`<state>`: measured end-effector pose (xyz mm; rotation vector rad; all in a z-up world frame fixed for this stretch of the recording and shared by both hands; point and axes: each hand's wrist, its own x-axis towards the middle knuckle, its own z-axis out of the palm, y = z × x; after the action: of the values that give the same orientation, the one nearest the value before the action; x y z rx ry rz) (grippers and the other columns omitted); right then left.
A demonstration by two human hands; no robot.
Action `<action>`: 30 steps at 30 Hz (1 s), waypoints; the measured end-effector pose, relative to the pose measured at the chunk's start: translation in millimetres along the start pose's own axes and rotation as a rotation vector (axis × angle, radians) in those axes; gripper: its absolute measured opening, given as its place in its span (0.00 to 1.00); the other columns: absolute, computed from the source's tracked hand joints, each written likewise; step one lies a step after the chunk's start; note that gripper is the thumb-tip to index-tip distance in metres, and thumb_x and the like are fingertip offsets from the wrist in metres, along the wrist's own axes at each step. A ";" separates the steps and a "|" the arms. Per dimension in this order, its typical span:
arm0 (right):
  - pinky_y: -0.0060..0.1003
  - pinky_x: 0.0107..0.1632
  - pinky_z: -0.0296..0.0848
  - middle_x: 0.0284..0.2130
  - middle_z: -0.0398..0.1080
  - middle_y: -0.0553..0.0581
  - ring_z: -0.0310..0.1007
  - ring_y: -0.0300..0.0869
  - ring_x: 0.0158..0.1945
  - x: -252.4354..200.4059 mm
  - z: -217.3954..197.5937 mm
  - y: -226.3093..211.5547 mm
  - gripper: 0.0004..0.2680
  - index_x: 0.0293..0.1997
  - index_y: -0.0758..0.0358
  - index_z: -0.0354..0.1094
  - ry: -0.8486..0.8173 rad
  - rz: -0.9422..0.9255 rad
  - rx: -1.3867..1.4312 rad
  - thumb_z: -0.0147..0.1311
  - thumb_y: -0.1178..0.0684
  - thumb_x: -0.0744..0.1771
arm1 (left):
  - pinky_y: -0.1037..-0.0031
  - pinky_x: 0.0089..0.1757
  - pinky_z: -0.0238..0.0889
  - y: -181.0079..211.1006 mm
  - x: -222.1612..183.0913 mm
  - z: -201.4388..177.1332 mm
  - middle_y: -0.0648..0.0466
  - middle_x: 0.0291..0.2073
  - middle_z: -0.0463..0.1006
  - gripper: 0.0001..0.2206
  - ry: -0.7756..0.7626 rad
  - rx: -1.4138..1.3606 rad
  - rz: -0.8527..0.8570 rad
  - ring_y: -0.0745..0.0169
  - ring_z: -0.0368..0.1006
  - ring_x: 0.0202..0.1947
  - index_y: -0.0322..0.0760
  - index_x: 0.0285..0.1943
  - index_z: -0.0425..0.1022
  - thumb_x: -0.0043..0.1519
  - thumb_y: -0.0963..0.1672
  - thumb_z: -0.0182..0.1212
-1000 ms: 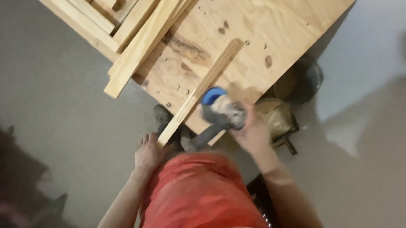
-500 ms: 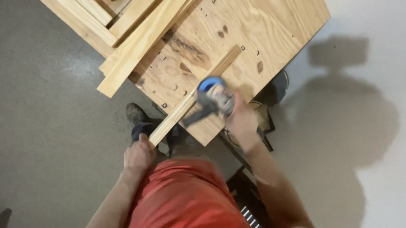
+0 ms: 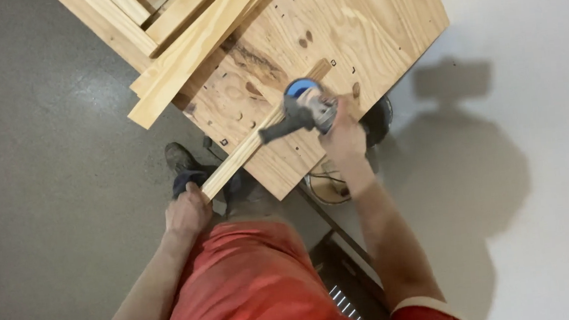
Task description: Sanding a wooden slat using an angle grinder with a sanding disc attachment on a workbench.
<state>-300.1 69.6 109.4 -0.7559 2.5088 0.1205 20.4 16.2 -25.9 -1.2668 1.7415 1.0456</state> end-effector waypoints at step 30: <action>0.55 0.59 0.71 0.53 0.69 0.64 0.72 0.60 0.58 69.2 -17.3 39.5 0.30 0.66 0.50 0.45 0.046 -0.062 -0.049 0.63 0.52 0.60 | 0.53 0.41 0.76 31.9 -44.0 -27.9 0.41 0.42 0.83 0.18 0.006 -0.037 -0.047 0.38 0.83 0.46 0.34 0.62 0.67 0.64 0.46 0.53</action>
<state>-378.5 64.9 87.4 -0.8642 2.5310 0.1452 -2.1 13.0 30.9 -1.3289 1.6954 1.0522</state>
